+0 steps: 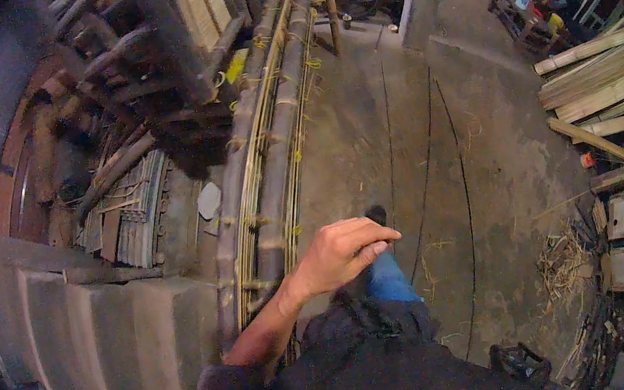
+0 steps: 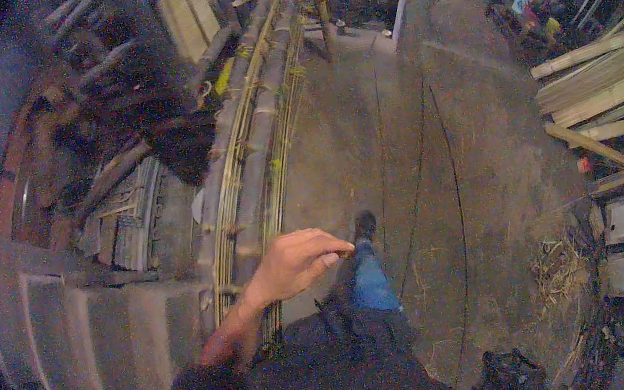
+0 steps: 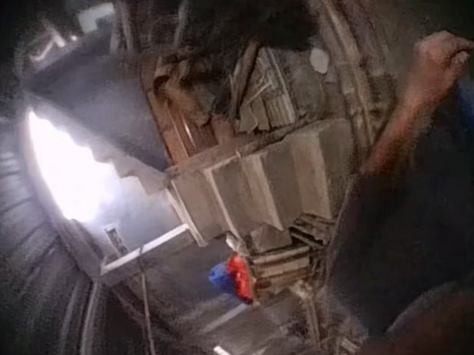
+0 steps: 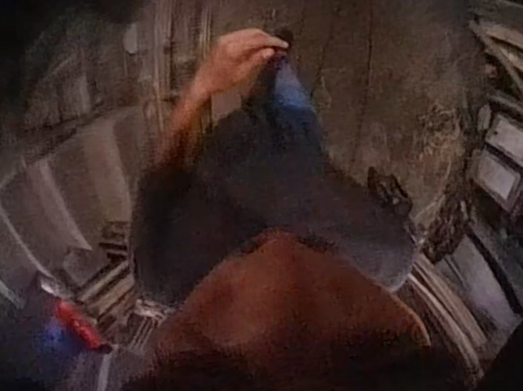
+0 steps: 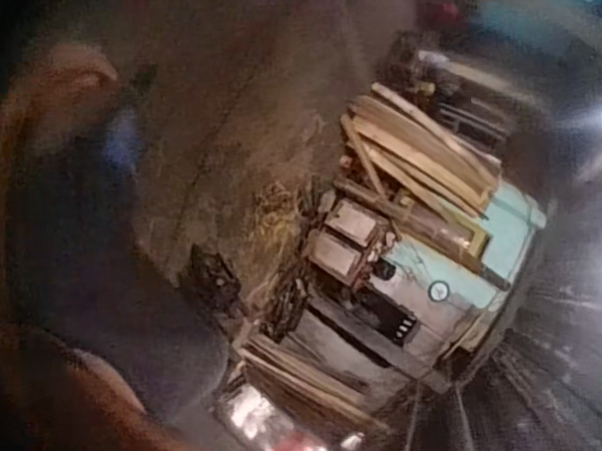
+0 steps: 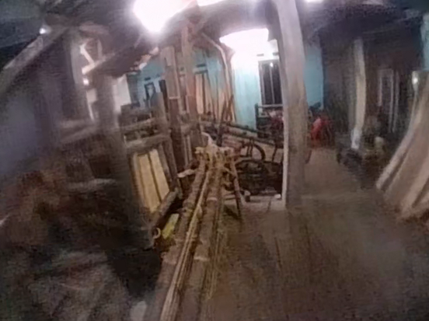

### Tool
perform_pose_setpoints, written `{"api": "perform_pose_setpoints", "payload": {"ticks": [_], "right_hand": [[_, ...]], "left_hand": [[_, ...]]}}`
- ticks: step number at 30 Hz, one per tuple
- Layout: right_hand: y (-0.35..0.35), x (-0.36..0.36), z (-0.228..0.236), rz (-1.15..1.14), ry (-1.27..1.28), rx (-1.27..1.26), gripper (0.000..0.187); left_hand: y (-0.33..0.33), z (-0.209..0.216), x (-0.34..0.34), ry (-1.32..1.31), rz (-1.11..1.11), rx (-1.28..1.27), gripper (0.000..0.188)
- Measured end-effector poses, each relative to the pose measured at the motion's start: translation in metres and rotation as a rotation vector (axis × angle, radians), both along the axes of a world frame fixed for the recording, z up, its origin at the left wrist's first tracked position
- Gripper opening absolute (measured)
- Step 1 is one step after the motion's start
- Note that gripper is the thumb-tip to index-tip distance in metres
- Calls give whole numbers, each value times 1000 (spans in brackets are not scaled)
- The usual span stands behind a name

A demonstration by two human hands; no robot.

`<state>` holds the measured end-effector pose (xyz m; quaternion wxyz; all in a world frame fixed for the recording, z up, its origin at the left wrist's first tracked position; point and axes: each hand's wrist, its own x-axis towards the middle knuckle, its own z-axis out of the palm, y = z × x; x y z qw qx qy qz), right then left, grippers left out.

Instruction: The person repeatedly ties yellow string around a bundle of long thin rods resting on a wooden rack. They walk along the rack, loop the string around the rods, and pull it tight to secure the bundle at multiple points.

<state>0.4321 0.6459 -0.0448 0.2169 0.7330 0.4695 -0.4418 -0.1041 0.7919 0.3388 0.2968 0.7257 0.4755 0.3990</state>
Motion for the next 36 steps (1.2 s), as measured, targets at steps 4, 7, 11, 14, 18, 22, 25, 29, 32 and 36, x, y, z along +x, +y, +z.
{"api": "perform_pose_setpoints", "payload": {"ticks": [4, 7, 11, 14, 18, 22, 25, 29, 32, 36], "right_hand": [[120, -78, -41, 88, 112, 35, 34], [269, -159, -57, 300, 236, 129, 37], [542, -284, -24, 398, 358, 474, 40], [744, -365, 49, 471, 415, 712, 43], [948, -450, 110, 529, 658, 614, 43], [1011, -498, 76, 325, 804, 679, 47], [1003, -478, -15, 226, 1293, 381, 33], [981, -584, -36, 248, 852, 175, 16], [1084, -701, -26, 676, 1318, 498, 15], [1185, -864, 248, 705, 1436, 884, 14]], "left_hand": [[94, -66, -14, -18, 51, -269, 19], [144, -79, -28, -60, 122, -431, 17], [248, -47, -52, 29, 115, -412, 20], [340, -22, -82, -51, 192, -363, 20], [439, -45, -126, -92, 307, -253, 19], [536, -59, -204, -64, 464, -175, 18], [613, -56, -273, -13, 686, -105, 20], [720, -96, -366, 217, 1049, -83, 23], [777, -129, -407, 516, 1149, -110, 28], [757, -101, -421, 202, 1135, -395, 32]]}}
